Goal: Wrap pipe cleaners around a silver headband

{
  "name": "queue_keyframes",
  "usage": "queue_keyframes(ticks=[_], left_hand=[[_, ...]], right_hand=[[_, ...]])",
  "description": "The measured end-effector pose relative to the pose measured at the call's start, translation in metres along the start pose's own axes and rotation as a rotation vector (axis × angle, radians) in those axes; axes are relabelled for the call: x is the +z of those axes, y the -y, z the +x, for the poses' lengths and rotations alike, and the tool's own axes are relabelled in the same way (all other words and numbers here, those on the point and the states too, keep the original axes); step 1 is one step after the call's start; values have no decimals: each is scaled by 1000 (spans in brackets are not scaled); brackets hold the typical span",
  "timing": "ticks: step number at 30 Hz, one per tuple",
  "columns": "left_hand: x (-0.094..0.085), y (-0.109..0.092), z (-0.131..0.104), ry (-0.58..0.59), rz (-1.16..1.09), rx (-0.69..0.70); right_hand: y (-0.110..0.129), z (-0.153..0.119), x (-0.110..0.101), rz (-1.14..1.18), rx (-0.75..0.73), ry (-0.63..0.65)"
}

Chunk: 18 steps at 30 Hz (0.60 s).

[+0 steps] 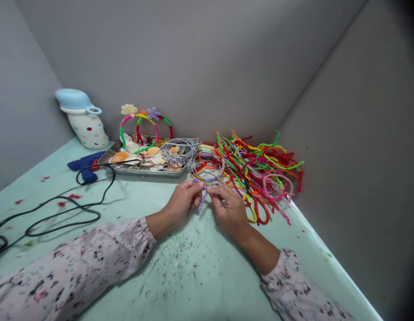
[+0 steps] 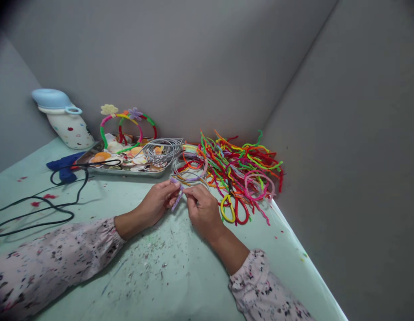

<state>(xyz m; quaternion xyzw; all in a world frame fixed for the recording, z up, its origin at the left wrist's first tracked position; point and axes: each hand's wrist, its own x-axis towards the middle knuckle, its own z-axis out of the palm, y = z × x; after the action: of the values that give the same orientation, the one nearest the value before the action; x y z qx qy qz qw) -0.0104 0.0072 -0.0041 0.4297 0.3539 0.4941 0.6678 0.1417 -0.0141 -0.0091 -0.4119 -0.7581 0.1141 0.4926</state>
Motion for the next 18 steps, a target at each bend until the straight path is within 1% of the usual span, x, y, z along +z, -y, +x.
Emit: queue_keyframes(ticks=[8, 13, 16, 18], left_hand=[[-2, 1, 0, -11, 20, 0], [-1, 4, 0, 14, 53, 17], [-1, 5, -1, 14, 89, 25], [-1, 5, -1, 12, 106, 30]], right_hand=[[1, -1, 0, -9, 31, 12], [-3, -2, -1, 89, 186, 1], [-8, -3, -1, 149, 286, 30], [-11, -3, 0, 164, 327, 54]])
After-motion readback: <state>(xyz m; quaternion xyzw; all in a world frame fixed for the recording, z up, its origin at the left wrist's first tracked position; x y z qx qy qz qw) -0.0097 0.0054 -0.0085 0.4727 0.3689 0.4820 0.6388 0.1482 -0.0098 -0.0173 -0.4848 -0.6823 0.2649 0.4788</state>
